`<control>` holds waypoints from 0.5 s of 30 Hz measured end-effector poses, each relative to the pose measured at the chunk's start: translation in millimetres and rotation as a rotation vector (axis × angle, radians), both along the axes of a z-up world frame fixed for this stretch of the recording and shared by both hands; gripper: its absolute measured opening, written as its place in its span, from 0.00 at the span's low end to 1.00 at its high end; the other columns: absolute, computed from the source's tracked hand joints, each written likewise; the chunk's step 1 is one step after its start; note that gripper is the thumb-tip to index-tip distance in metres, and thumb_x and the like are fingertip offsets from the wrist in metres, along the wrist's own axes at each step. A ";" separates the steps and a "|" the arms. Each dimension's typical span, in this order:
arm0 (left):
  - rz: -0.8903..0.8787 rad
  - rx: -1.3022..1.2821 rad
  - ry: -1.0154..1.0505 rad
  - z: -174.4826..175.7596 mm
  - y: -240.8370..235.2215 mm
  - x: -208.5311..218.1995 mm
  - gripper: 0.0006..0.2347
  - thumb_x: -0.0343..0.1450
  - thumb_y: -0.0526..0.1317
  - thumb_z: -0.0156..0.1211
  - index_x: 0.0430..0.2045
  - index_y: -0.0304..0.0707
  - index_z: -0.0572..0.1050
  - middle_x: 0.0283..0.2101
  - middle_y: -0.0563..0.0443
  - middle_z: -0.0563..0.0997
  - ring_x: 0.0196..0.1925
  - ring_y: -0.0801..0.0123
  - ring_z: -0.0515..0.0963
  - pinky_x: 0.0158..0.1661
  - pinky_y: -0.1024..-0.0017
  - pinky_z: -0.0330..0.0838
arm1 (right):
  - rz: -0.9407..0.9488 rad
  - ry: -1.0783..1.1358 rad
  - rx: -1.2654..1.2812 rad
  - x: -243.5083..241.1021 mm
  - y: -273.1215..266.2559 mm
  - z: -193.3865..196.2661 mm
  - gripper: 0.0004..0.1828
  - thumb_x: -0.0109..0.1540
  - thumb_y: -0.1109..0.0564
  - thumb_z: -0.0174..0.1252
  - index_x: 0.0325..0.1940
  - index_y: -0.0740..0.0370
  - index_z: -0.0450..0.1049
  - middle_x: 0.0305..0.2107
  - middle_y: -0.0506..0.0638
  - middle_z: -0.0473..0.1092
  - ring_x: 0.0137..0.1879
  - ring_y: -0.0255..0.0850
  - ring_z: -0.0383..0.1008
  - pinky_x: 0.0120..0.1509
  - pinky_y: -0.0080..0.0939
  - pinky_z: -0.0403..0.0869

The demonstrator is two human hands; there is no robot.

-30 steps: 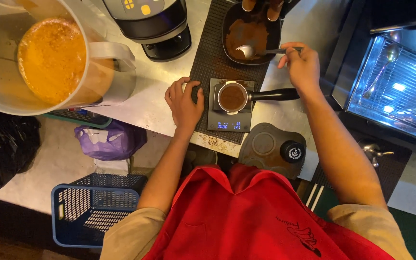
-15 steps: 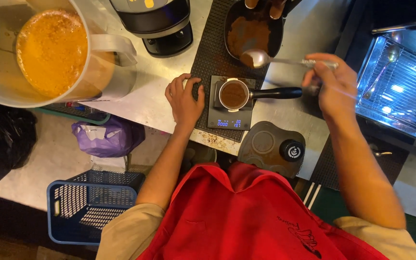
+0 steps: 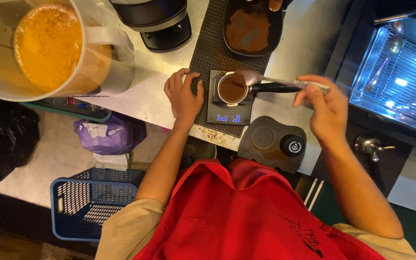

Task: A barista prepares multiple shots of espresso by dosing coffee grounds, weighing them, tamping, and operating the espresso machine.

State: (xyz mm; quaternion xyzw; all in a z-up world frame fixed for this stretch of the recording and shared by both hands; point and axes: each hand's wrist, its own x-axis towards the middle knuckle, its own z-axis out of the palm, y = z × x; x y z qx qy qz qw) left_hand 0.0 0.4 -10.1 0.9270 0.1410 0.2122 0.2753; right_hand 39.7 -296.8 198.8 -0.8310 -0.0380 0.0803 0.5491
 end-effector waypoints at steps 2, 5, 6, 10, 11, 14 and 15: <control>0.001 0.006 0.008 0.7 0.1 -0.1 0.06 0.74 0.41 0.66 0.41 0.49 0.76 0.53 0.56 0.72 0.64 0.62 0.67 0.66 0.50 0.52 | -0.017 0.015 0.037 10.7 -3.1 -5.2 0.16 0.73 0.63 0.46 0.61 0.62 0.77 0.22 0.50 0.71 0.34 0.34 0.63 0.50 0.29 0.64; 0.002 0.009 0.022 1.1 -0.2 0.0 0.06 0.74 0.41 0.66 0.41 0.50 0.76 0.53 0.56 0.71 0.65 0.63 0.67 0.66 0.51 0.52 | -0.060 0.039 0.111 36.4 -4.9 -24.9 0.17 0.73 0.61 0.45 0.60 0.64 0.76 0.22 0.50 0.69 0.33 0.34 0.65 0.48 0.30 0.64; 0.003 0.006 0.029 1.5 -0.3 0.6 0.05 0.74 0.41 0.66 0.41 0.50 0.76 0.53 0.57 0.71 0.65 0.63 0.66 0.66 0.51 0.52 | -0.084 0.051 0.148 47.0 -5.1 -33.0 0.17 0.73 0.60 0.45 0.60 0.63 0.77 0.21 0.50 0.69 0.32 0.33 0.65 0.46 0.29 0.63; 0.003 0.026 0.037 3.8 -1.4 -1.7 0.06 0.74 0.42 0.66 0.41 0.50 0.76 0.53 0.57 0.71 0.65 0.64 0.66 0.66 0.52 0.52 | -0.066 0.113 0.116 80.3 -4.7 -65.5 0.16 0.73 0.57 0.48 0.62 0.59 0.75 0.24 0.47 0.73 0.31 0.33 0.70 0.41 0.27 0.69; 0.006 0.015 0.039 5.4 -1.7 -0.8 0.05 0.75 0.42 0.65 0.41 0.51 0.76 0.53 0.57 0.71 0.64 0.63 0.67 0.66 0.52 0.52 | 0.000 0.014 0.021 75.0 0.7 -56.0 0.21 0.76 0.62 0.49 0.74 0.59 0.59 0.25 0.50 0.72 0.31 0.36 0.68 0.42 0.30 0.67; 0.009 0.012 0.034 7.0 0.9 3.4 0.05 0.75 0.42 0.65 0.41 0.51 0.76 0.53 0.57 0.72 0.64 0.63 0.67 0.66 0.52 0.52 | 0.208 -0.264 -0.327 75.5 3.0 -59.7 0.21 0.76 0.56 0.57 0.72 0.54 0.61 0.30 0.51 0.75 0.35 0.46 0.73 0.46 0.43 0.69; 0.001 0.006 0.043 5.4 -2.3 0.1 0.05 0.75 0.42 0.65 0.41 0.50 0.76 0.53 0.57 0.71 0.65 0.63 0.67 0.66 0.52 0.51 | 0.344 -0.422 -0.594 73.3 -2.8 -67.1 0.13 0.72 0.45 0.64 0.58 0.49 0.80 0.34 0.51 0.79 0.40 0.54 0.79 0.50 0.53 0.72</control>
